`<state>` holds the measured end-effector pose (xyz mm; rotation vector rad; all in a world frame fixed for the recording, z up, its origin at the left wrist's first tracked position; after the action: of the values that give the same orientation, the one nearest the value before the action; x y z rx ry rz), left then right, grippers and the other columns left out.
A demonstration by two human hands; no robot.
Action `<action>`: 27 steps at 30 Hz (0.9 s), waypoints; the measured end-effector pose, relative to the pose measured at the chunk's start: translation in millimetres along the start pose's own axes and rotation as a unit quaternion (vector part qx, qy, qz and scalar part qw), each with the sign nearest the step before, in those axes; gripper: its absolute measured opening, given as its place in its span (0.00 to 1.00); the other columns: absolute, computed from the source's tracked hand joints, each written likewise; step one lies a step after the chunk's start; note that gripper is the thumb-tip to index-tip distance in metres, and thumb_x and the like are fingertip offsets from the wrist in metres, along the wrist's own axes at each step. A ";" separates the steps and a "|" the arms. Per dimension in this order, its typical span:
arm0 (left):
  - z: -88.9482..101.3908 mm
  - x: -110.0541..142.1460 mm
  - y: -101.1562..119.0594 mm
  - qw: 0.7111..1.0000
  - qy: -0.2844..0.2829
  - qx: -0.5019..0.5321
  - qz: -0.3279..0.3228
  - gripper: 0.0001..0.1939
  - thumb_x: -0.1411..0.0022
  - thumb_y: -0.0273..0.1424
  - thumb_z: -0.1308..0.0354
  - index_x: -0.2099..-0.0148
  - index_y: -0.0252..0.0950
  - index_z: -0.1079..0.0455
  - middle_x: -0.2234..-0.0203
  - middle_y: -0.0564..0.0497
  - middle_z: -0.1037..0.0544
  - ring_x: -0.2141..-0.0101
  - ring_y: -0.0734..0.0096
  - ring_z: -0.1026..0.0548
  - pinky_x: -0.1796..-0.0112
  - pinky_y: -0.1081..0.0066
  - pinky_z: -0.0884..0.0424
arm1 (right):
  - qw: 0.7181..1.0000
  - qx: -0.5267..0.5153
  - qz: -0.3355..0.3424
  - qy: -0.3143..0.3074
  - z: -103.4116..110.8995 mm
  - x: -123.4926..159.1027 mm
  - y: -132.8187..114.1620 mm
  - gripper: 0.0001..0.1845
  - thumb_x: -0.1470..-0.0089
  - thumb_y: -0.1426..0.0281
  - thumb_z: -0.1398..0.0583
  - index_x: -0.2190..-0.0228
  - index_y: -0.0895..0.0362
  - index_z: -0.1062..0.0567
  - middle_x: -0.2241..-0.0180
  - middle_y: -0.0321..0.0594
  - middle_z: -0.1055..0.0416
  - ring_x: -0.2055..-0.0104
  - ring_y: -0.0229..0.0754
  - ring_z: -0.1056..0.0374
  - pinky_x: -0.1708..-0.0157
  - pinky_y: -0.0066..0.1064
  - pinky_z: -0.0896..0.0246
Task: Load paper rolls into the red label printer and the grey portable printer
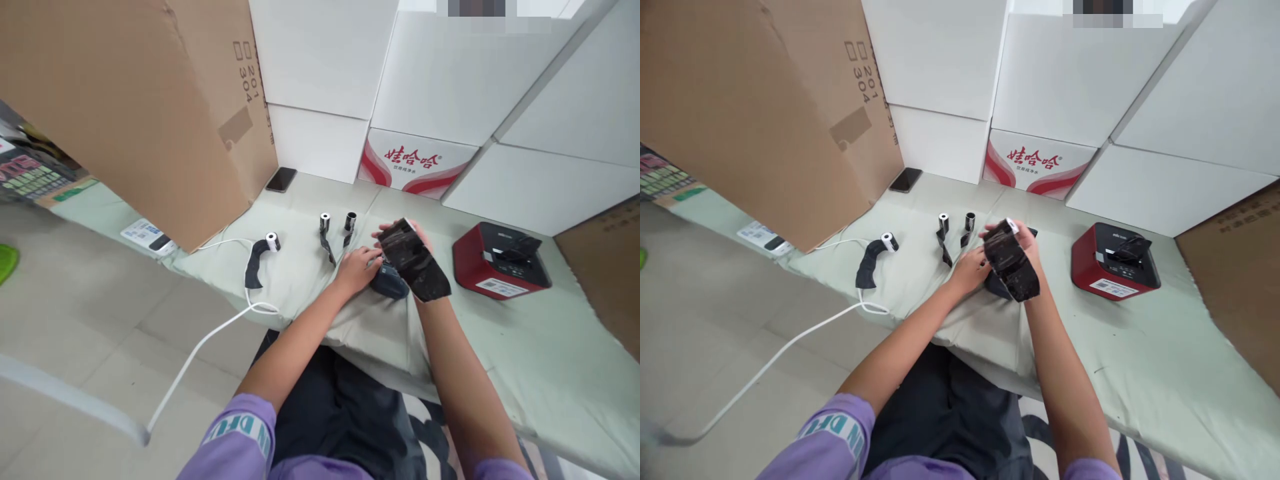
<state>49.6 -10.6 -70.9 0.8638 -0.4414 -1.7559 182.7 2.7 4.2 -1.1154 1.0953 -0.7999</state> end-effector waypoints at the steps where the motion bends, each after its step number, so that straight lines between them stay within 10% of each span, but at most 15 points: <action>1: 0.8 0.5 1.1 1.000 -0.006 0.005 0.005 0.18 0.28 0.38 0.50 0.42 0.44 0.26 0.52 0.47 0.21 0.49 0.59 0.24 0.46 0.57 0.30 | 0.999 -0.015 0.008 0.030 13.6 0.6 4.7 0.28 0.49 0.41 0.39 0.55 0.46 0.29 0.52 0.43 0.22 0.52 0.52 0.22 0.57 0.48 0.25; 8: 8.0 3.1 6.0 0.999 -0.022 0.023 0.018 0.19 0.27 0.38 0.51 0.39 0.45 0.28 0.53 0.48 0.21 0.50 0.64 0.24 0.47 0.63 0.32 | 0.977 0.151 0.073 0.132 62.7 8.9 27.9 0.24 0.46 0.54 0.35 0.50 0.52 0.24 0.49 0.45 0.23 0.47 0.50 0.27 0.44 0.45 0.34; 20: 14.4 11.3 6.3 0.993 0.004 0.099 -0.061 0.25 0.34 0.29 0.45 0.36 0.44 0.32 0.49 0.48 0.25 0.50 0.67 0.25 0.47 0.68 0.29 | 0.937 0.341 0.057 0.038 55.3 12.0 36.6 0.15 0.43 0.61 0.40 0.56 0.54 0.27 0.58 0.44 0.24 0.58 0.48 0.30 0.54 0.41 0.36; 27: 14.1 13.5 4.5 0.984 -0.004 0.083 -0.156 0.16 0.37 0.25 0.44 0.51 0.42 0.20 0.57 0.48 0.27 0.58 0.70 0.26 0.51 0.67 0.26 | 0.921 0.384 0.059 0.026 54.1 12.7 38.7 0.13 0.43 0.63 0.40 0.58 0.54 0.26 0.57 0.45 0.24 0.54 0.51 0.33 0.51 0.44 0.38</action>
<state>40.0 -26.3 -63.1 1.0911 -0.4817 -2.0294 237.3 17.3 -33.1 -0.3615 0.7606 -1.0400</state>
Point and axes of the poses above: each hand's wrist, its own x-axis away from the middle knuckle, its own z-axis out of the back of the hand, y = z × x, the point moved 1 cm from there along -x, towards the middle knuckle
